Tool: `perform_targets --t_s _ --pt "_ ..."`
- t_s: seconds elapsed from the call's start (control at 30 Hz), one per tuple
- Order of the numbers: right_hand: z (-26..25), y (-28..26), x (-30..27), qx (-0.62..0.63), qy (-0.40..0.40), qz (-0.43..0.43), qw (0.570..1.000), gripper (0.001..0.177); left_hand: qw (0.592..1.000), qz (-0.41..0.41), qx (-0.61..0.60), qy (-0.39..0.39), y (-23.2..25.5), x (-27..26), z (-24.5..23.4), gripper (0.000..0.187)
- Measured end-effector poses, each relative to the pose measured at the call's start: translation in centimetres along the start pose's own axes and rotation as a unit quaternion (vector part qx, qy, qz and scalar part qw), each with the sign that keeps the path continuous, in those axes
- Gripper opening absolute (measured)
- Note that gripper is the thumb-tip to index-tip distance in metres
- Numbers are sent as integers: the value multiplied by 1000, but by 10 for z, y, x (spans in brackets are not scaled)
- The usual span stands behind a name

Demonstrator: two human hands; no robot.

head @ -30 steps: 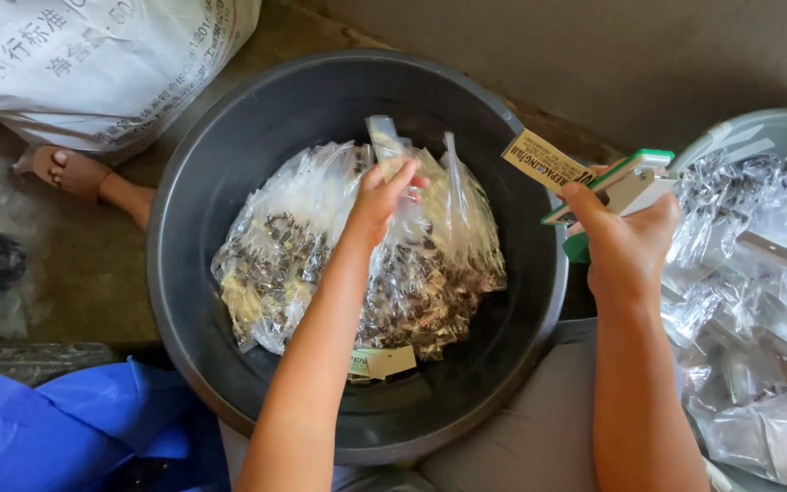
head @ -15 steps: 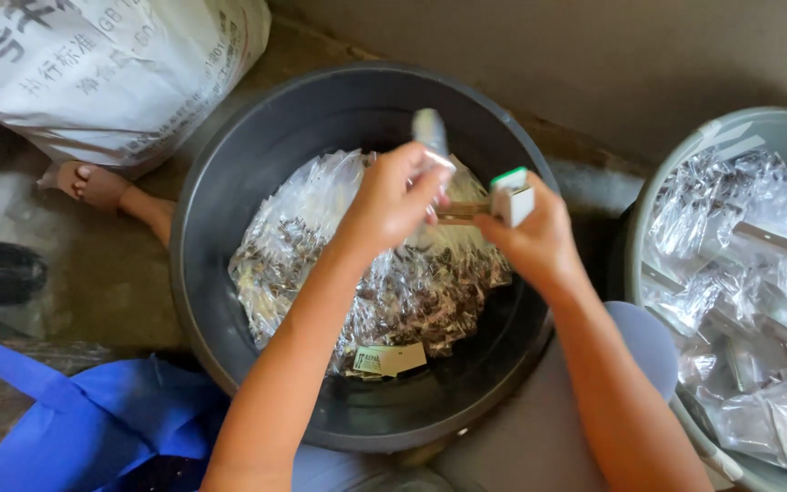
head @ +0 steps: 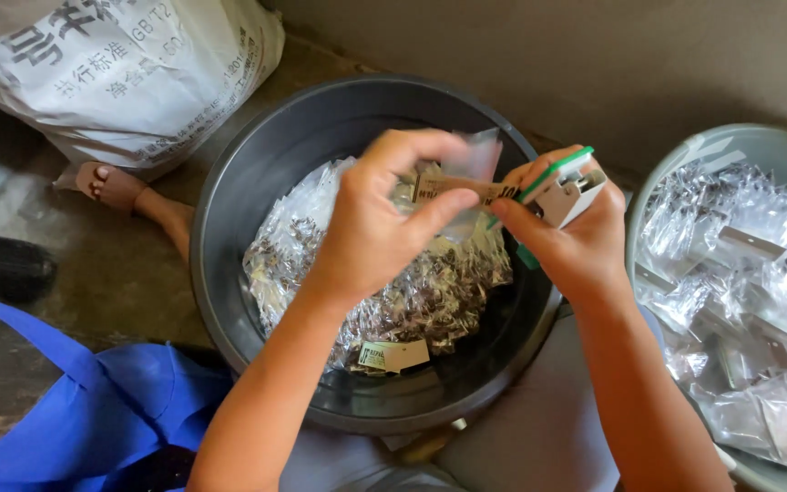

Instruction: Stapling paper labels onto small plastic bags containing small metal components.

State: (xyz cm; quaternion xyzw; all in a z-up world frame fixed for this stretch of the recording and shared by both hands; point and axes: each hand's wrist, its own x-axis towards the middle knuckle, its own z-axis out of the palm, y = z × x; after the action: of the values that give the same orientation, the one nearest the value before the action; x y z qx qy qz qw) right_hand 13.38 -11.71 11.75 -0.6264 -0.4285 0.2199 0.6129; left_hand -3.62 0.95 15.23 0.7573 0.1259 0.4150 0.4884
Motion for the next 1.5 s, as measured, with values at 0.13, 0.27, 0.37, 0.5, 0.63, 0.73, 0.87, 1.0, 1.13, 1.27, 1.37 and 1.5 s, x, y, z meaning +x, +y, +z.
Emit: perform_targets --t_s 0.13,0.27,0.37,0.5,0.63,0.73,0.87,1.0,1.13,1.27,1.37,1.5 --pt "-8 2 -4 -14 21 21 999 34 997 65 1 -45 -3 -4 12 22" --pt "-14 3 -6 69 15 33 997 25 995 39 6 -87 -8 -13 12 34" --pt "-16 10 -3 91 12 52 994 26 997 15 15 -70 -15 -17 21 24" --pt "-46 55 13 587 12 157 794 25 999 23 27 7 -29 -20 32 31" --pt "-38 37 13 588 163 182 771 36 998 -55 17 4 -43 -26 39 50" --pt "-20 31 8 363 165 43 916 30 999 -8 52 1 -44 -23 47 30" --pt "5 61 18 202 198 -17 959 21 996 -5 85 17 -61 -30 67 22" --pt "6 102 42 97 223 -58 968 33 992 20 121 34 -73 -34 77 30" --pt "0 116 41 115 205 -50 971 35 993 22 112 21 -92 -27 84 31" --pt "-13 84 33 118 190 5 975 22 996 -3 88 25 -110 1 81 21" --pt "-29 92 34 64 172 -16 983 26 998 -17 64 5 -107 31 82 23" --pt "-67 97 35 -7 168 -10 986 31 966 -109 -205 -115 -128 61 86 32"
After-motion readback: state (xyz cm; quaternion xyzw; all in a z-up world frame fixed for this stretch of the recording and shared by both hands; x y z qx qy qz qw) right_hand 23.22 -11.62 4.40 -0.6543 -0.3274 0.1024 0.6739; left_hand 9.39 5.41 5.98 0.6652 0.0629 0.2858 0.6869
